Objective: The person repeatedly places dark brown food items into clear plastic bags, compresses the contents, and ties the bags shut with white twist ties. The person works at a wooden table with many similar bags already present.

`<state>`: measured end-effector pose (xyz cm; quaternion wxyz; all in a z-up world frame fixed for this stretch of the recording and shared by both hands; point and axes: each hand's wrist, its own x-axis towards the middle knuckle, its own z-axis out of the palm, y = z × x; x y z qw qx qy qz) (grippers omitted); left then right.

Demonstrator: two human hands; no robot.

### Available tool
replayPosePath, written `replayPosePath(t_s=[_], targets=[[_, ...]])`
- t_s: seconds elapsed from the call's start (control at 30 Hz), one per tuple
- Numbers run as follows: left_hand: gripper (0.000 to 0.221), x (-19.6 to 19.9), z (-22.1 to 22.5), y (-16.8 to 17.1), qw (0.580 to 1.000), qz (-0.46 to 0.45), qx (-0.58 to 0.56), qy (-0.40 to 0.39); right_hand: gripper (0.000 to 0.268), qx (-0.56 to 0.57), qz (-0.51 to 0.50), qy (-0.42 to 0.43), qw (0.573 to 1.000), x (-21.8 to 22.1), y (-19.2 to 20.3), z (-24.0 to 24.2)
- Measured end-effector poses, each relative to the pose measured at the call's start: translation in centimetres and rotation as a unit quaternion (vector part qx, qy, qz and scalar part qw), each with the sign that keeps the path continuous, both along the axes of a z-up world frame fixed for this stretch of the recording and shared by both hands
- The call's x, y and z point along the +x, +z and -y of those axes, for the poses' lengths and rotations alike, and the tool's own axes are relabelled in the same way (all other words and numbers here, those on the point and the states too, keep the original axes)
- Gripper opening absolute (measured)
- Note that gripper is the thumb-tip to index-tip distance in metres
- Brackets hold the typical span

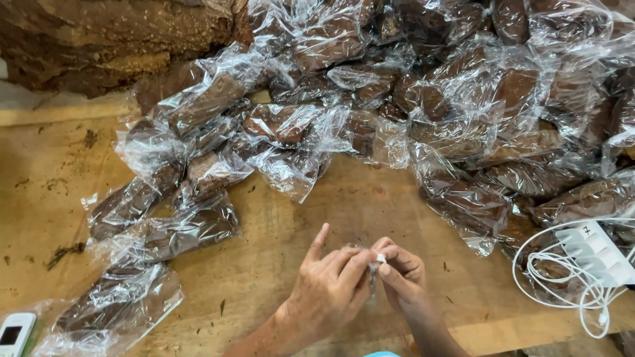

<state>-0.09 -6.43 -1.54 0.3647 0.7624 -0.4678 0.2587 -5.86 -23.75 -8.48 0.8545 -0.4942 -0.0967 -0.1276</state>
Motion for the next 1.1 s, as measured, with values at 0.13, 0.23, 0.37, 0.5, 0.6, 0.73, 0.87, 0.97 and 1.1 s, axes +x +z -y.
replayPosePath(t_s=[0.13,0.23,0.37,0.5,0.6,0.73,0.87,0.97,1.1], targets=[[0.014,-0.3,-0.5,0.9,1.0,0.006,-0.005,0.001,0.019,-0.065,0.025,-0.045,0.997,-0.3,0.1,-0.6],[0.008,-0.3,-1.1,0.9,0.999,0.029,-0.013,-0.006,0.019,-0.116,0.059,-0.065,0.989,-0.2,0.8,-0.9],[0.013,-0.8,-1.4,1.0,0.999,0.024,-0.015,-0.031,0.018,-0.266,0.111,-0.182,0.94,0.1,2.7,-0.9],[0.023,-1.1,-1.7,-0.4,0.998,-0.013,0.012,-0.057,0.04,-0.329,0.211,-0.103,0.914,0.0,2.9,-0.2],[0.021,-1.3,-1.7,-1.1,0.996,-0.014,0.012,-0.086,0.032,-0.344,0.232,-0.129,0.9,-0.3,2.9,-0.6],[0.023,-1.7,-1.8,-1.3,0.983,-0.12,-0.033,-0.138,0.018,-0.313,0.227,-0.17,0.907,-0.7,2.6,-1.1],[0.022,-1.7,-1.8,-0.5,0.97,-0.161,-0.064,-0.172,0.012,-0.309,0.222,-0.163,0.91,-0.9,2.9,-1.1],[0.023,-1.8,-2.2,0.6,0.969,-0.166,-0.049,-0.174,0.019,-0.284,0.159,-0.104,0.94,-1.4,3.6,-1.4],[0.015,-2.3,-3.0,1.2,0.955,-0.21,-0.045,-0.205,0.014,-0.335,0.146,-0.122,0.923,-2.2,4.0,-1.4]])
